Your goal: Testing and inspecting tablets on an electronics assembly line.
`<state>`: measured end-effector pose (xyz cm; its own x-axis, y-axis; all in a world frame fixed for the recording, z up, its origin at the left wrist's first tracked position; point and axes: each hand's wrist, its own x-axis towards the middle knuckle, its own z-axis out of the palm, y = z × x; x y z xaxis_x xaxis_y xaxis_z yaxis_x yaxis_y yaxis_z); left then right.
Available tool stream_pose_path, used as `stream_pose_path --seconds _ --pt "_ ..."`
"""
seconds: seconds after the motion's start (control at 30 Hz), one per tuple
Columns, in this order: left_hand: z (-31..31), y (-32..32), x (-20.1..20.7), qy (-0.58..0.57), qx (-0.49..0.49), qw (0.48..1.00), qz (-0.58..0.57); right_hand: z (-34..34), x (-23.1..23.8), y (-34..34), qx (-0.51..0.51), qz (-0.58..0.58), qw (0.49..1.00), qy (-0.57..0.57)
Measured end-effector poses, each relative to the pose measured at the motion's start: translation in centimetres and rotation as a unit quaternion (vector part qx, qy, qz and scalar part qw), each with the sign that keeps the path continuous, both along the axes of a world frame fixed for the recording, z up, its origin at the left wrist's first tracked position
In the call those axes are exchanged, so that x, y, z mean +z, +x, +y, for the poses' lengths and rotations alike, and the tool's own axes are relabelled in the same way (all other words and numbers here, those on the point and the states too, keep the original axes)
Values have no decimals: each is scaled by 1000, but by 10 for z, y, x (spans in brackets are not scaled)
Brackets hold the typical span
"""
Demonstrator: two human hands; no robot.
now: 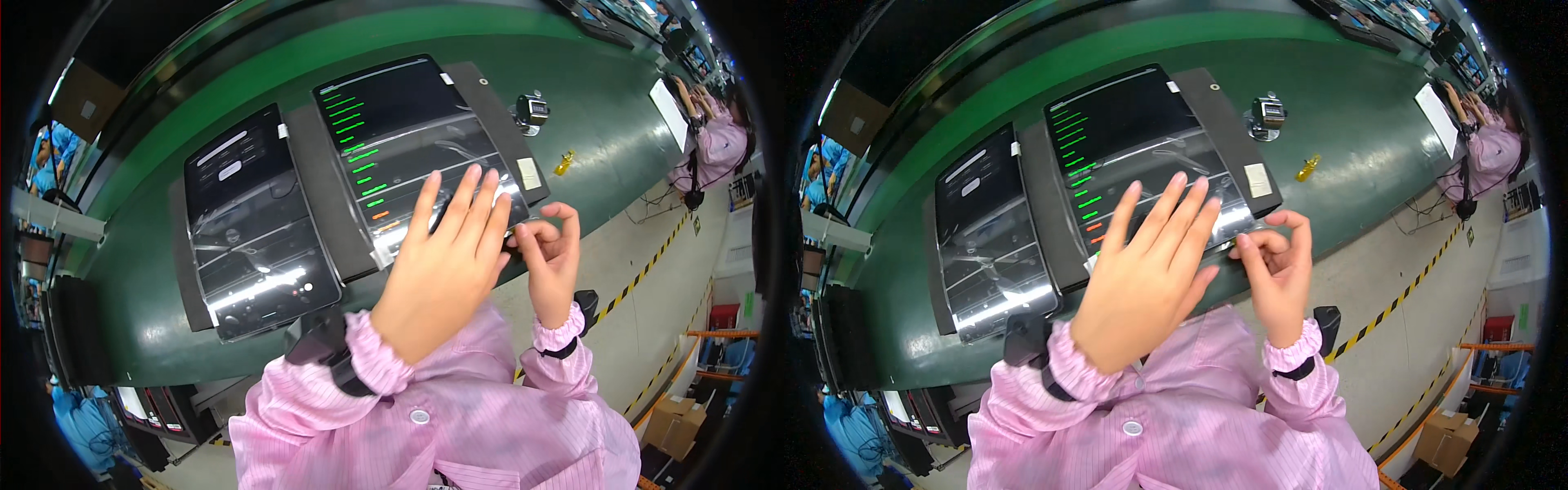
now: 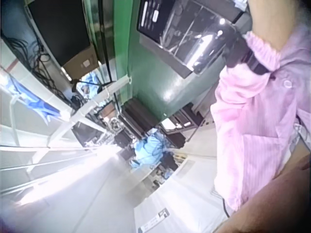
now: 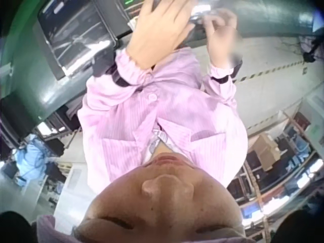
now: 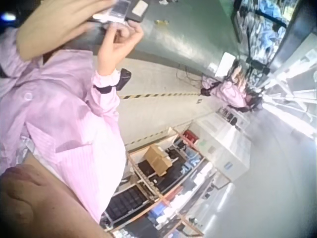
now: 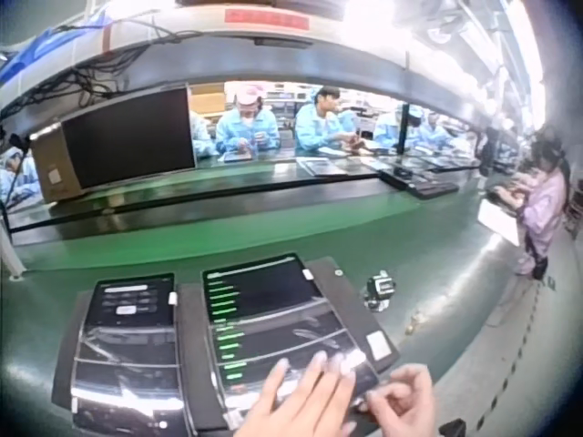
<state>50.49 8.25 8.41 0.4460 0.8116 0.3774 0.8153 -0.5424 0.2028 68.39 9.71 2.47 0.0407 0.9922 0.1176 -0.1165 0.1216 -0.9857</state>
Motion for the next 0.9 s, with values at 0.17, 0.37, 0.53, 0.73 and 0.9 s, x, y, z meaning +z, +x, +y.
stream_pose_path --seconds 0.17,0.37,0.53,0.73,0.9 --pt "18 15 -24 -15 39 998 38 -9 3 7 18 31 999 -22" --pt "20 17 -14 -35 27 998 54 -16 8 14 38 24 998 -50" --pt "21 21 -14 -34 40 998 40 -7 6 23 66 -11 997 -26" --pt "19 26 -16 -33 57 998 24 10 17 29 68 -38 995 -60" --pt "20 27 -17 -28 60 998 21 13 8 25 63 -34 996 -47"
